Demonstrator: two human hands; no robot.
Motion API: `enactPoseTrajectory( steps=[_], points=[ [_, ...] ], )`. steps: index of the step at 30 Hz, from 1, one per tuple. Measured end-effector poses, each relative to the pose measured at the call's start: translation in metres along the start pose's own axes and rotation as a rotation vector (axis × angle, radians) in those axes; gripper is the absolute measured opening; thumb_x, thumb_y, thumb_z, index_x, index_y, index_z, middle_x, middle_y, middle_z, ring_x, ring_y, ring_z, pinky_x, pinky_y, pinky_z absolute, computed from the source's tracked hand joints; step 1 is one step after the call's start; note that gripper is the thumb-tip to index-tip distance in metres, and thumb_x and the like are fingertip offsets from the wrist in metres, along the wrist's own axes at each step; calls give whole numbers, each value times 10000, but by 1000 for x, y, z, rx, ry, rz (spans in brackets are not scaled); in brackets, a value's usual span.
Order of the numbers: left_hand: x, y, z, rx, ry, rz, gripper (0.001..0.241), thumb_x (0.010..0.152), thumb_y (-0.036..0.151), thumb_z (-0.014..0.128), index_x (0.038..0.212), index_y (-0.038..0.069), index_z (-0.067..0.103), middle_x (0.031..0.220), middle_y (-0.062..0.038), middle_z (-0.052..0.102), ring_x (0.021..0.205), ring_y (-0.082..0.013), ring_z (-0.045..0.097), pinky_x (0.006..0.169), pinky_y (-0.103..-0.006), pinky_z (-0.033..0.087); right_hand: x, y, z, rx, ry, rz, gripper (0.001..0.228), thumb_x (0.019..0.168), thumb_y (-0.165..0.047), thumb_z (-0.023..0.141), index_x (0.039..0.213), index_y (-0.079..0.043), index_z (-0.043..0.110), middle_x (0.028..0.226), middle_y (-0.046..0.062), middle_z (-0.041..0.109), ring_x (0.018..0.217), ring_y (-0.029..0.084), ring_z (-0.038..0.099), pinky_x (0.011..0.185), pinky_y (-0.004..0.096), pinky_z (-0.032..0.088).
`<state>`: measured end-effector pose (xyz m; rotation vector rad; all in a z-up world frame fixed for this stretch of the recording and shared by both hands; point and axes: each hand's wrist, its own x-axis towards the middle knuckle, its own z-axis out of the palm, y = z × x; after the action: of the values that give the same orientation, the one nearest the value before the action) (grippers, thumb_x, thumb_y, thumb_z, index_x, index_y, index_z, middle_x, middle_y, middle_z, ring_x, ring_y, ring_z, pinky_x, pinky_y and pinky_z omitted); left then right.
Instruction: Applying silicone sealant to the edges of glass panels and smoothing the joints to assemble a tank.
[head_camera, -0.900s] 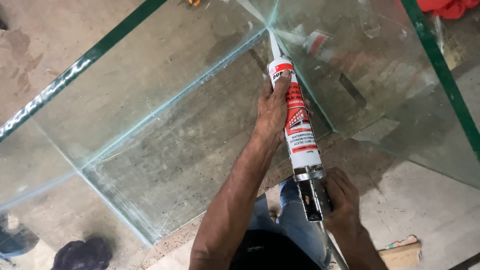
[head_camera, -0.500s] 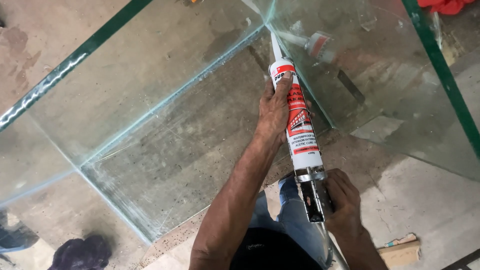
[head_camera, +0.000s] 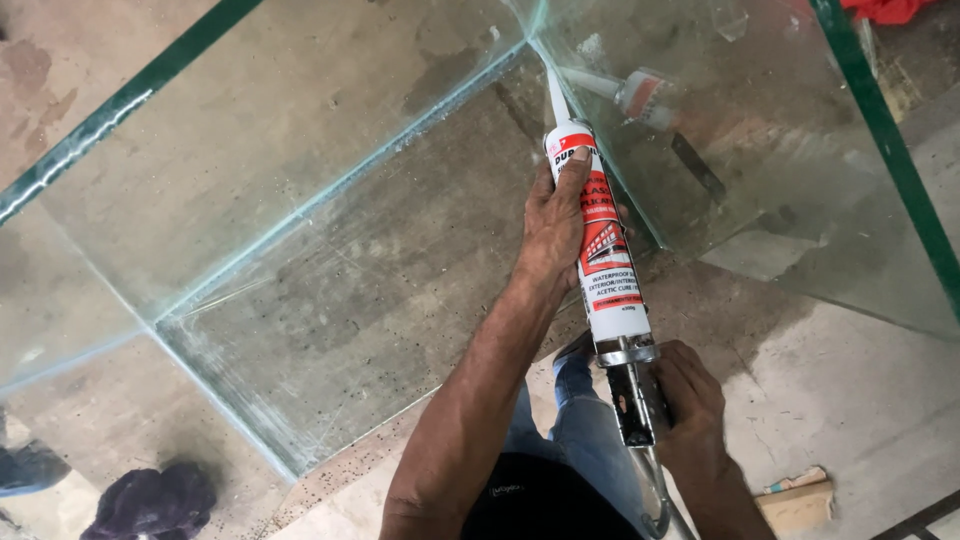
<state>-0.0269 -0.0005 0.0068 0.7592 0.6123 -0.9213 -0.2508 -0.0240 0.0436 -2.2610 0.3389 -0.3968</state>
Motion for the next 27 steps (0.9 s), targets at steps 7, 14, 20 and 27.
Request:
enactPoseTrajectory(
  steps=[7,14,20,27],
  points=[
    [0,-7,-3,-13,-24,11,453,894,372,731,1193,138,483,784,-82,571,523,-234,651,440,-370,604,-9,5,-1,-9,6,-19,79,927,40,623,931,115,646,872,222,654,793,339,625,707,439,529],
    [-3,-15,-4,2,2,10,453,885,380,730,1183,138,489,779,-84,554,504,-242,643,414,-386,586,-20,9,-4,-2,0,-9,67,917,47,623,899,111,630,857,216,638,796,338,609,717,433,515],
    [-9,-20,-5,24,-23,10,434,927,372,695,1209,120,482,779,-84,549,508,-238,643,423,-375,590,-31,12,-6,-14,14,-4,102,876,91,687,968,119,651,871,201,650,800,312,618,702,401,526],
    [-19,-26,-3,69,-10,18,457,920,389,681,1221,117,471,770,-90,551,507,-228,637,409,-383,578,-37,7,-10,-29,9,-4,29,896,122,635,874,104,637,812,195,634,745,307,599,659,402,512]
  ],
)
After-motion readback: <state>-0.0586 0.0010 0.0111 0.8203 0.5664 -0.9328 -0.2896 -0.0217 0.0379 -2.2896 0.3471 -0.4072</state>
